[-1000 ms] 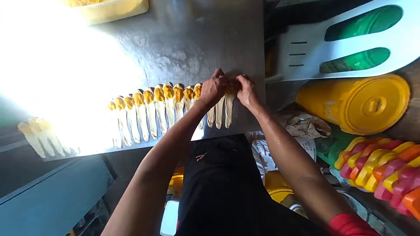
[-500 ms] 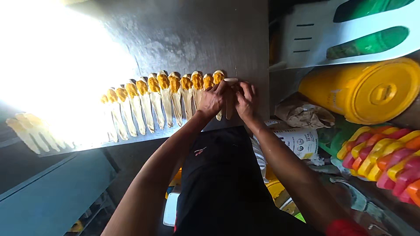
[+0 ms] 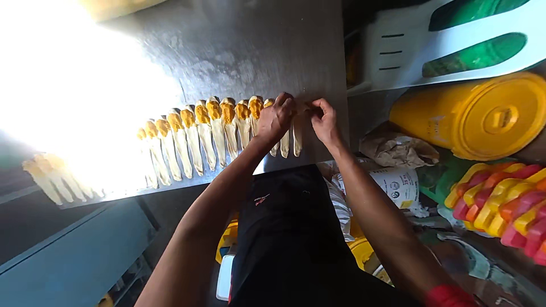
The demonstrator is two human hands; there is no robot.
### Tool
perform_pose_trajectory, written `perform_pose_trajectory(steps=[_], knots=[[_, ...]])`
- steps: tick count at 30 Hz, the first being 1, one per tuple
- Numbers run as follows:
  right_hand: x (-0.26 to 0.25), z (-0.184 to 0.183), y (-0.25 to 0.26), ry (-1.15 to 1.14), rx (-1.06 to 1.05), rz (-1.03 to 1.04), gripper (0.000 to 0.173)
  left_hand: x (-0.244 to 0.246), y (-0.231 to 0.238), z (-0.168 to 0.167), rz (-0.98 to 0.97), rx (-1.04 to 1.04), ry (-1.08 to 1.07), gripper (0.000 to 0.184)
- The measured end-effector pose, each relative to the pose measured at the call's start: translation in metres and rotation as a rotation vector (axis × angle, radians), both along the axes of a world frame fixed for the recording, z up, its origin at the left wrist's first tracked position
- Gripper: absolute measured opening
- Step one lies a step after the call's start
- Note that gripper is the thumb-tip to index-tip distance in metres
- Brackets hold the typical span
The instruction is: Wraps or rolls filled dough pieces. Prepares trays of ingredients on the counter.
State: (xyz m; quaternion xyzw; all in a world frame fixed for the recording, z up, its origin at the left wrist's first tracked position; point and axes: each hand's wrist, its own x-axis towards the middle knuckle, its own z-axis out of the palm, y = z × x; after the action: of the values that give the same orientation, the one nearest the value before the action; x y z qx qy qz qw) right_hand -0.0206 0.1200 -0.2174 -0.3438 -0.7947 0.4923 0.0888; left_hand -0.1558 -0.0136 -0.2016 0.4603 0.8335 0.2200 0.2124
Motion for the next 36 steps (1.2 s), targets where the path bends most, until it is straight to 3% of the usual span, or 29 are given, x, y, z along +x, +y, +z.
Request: perform_pose_trajectory(steps=[4,8,13,16,18,21,24,27,31,34,36], knots=[[-0.001,-0.001,-0.003,0.083,-0.007,-0.107,0.018,0.008,0.007,-0.006,0.179,0.076,-0.206,0.023],[-0.015,-0.017,-0.012,0.084,0.174,-0.279,0.007,0.02,0.018,-0.011,0.402,0.183,-0.107,0.016],[-0.025,-0.009,-0.028,-0.061,0.281,-0.359,0.01,0.042,0.026,-0.018,0.514,0.192,0.026,0.015],[-0.004,0.009,-0.04,-0.058,0.244,-0.185,0.027,0.055,0.018,-0.014,0.452,0.228,0.038,0.015],[0.008,0.006,-0.046,-0.014,0.249,-0.11,0.042,0.063,0.008,-0.012,0.369,0.229,-0.001,0.026],[0.02,0.017,-0.056,0.015,0.226,-0.026,0.05,0.069,-0.003,-0.011,0.305,0.224,0.012,0.03],[0.026,0.018,-0.059,-0.035,0.279,0.052,0.042,0.07,-0.005,-0.016,0.217,0.119,0.09,0.025],[0.03,0.013,-0.045,-0.185,0.411,0.232,0.027,0.064,-0.01,-0.017,0.053,-0.089,0.173,0.033],[0.025,0.022,-0.006,-0.136,0.459,0.333,0.022,0.052,-0.007,0.01,-0.111,-0.249,0.161,0.035],[-0.012,0.015,0.012,0.01,0.496,0.196,0.023,0.057,-0.016,0.02,-0.043,-0.136,0.096,0.042],[-0.036,0.004,0.01,0.005,0.542,0.223,0.033,0.068,-0.029,0.015,-0.046,-0.025,0.046,0.043]])
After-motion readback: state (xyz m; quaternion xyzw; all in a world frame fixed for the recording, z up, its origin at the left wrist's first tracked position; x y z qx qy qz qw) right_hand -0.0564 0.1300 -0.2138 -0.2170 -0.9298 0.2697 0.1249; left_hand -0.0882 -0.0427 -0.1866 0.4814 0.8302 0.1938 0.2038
